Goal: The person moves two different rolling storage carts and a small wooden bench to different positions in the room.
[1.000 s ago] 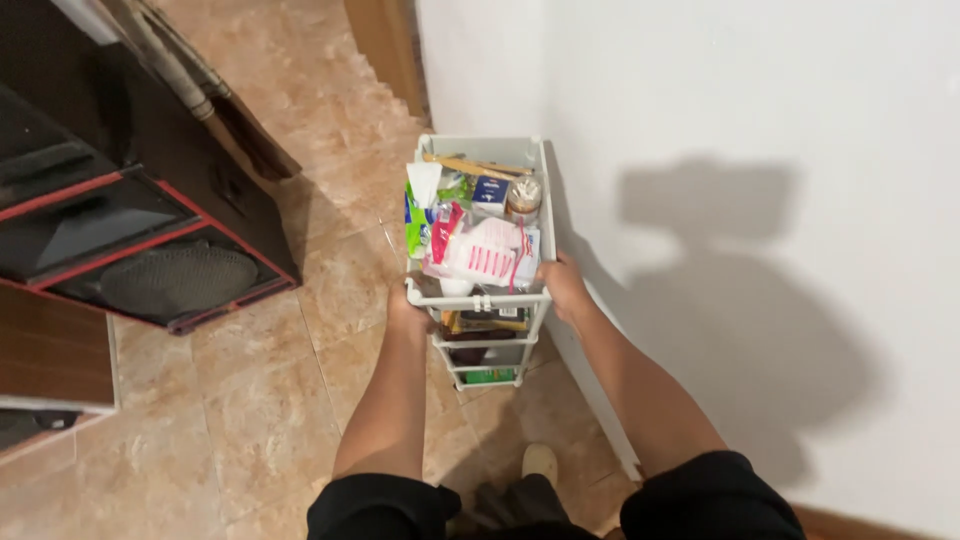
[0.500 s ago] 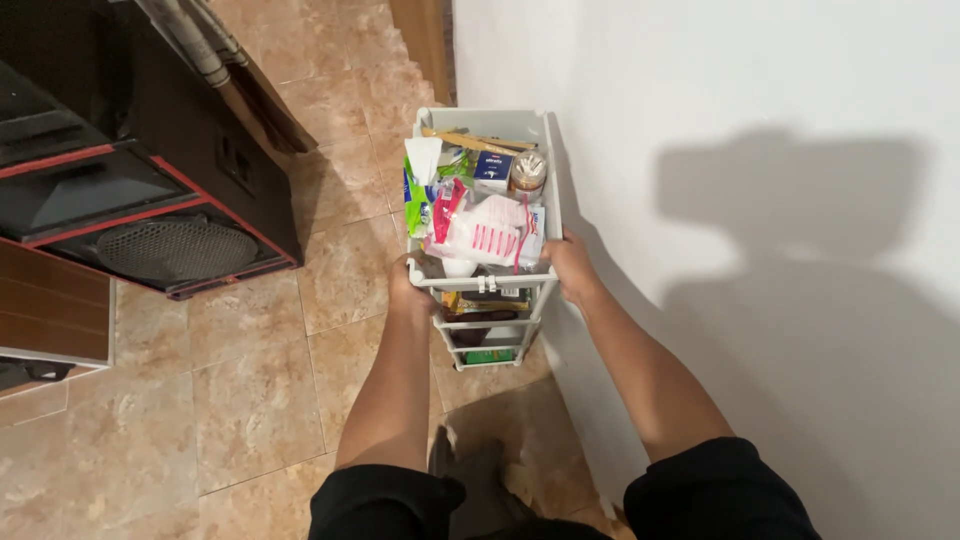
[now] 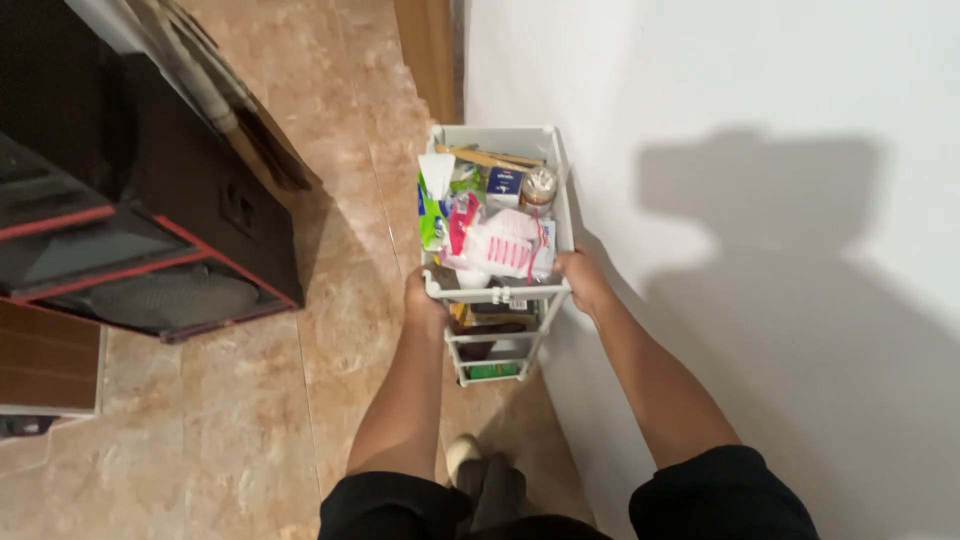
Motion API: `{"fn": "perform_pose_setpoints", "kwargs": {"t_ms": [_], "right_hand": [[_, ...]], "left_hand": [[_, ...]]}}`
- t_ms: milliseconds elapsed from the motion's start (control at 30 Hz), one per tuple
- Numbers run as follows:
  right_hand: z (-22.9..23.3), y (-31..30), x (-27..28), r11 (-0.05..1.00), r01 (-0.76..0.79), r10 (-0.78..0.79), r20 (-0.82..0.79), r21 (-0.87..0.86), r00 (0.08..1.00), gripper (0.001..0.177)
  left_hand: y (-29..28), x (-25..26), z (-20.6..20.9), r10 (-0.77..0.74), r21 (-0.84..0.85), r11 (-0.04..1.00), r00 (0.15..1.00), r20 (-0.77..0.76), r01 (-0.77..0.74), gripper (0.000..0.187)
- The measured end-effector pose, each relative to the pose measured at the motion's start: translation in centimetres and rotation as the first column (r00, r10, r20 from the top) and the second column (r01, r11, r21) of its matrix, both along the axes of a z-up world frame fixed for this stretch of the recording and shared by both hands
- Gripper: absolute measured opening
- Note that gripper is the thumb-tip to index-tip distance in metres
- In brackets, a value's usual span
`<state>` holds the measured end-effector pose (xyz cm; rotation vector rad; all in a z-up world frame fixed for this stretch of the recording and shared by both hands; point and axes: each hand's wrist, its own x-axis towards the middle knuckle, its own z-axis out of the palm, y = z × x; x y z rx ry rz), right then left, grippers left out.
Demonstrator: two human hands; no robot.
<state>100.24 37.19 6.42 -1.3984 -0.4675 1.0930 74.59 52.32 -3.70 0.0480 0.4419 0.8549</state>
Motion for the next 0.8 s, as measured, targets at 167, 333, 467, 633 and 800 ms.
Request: {"fn": "perform_pose_setpoints", "kwargs": {"t_ms": [167, 333, 467, 633, 800], "right_hand": [[1.1, 4.5, 1.2, 0.999, -0.028, 0.029, 0.038, -0.024, 0.999, 0.046], [3.1, 7.4, 0.6, 0.998, -0.056, 0.056, 0.007, 0.015, 0.998, 0.055], [2.8, 9.7, 1.1, 0.997, -0.069, 0.069, 0.038, 0.013, 0.997, 0.054], [2.5, 11.9, 2.1, 0.997, -0.075, 0.075, 0.025, -0.011, 0.997, 0.055], [3.2, 14.3, 3.4, 0.993, -0.116, 0.116, 0.031, -0.024, 0.993, 0.055]], "left_hand": [[3.9, 1.2, 1.1, 0.038, -0.032, 0.998, 0.976, -0.216, -0.046, 0.021], [7.0, 1.9, 2.0, 0.080, -0.124, 0.986, 0.963, -0.257, -0.115, 0.022], [10.3, 2.2, -1.6, 0.133, -0.123, 0.978, 0.957, -0.259, -0.169, 0.021], [11.1, 2.9, 0.3, 0.171, -0.173, 0.958, 0.940, -0.296, -0.228, 0.015], [10.3, 3.5, 6.3, 0.173, -0.186, 0.944, 0.887, -0.429, -0.274, 0.017]]}}
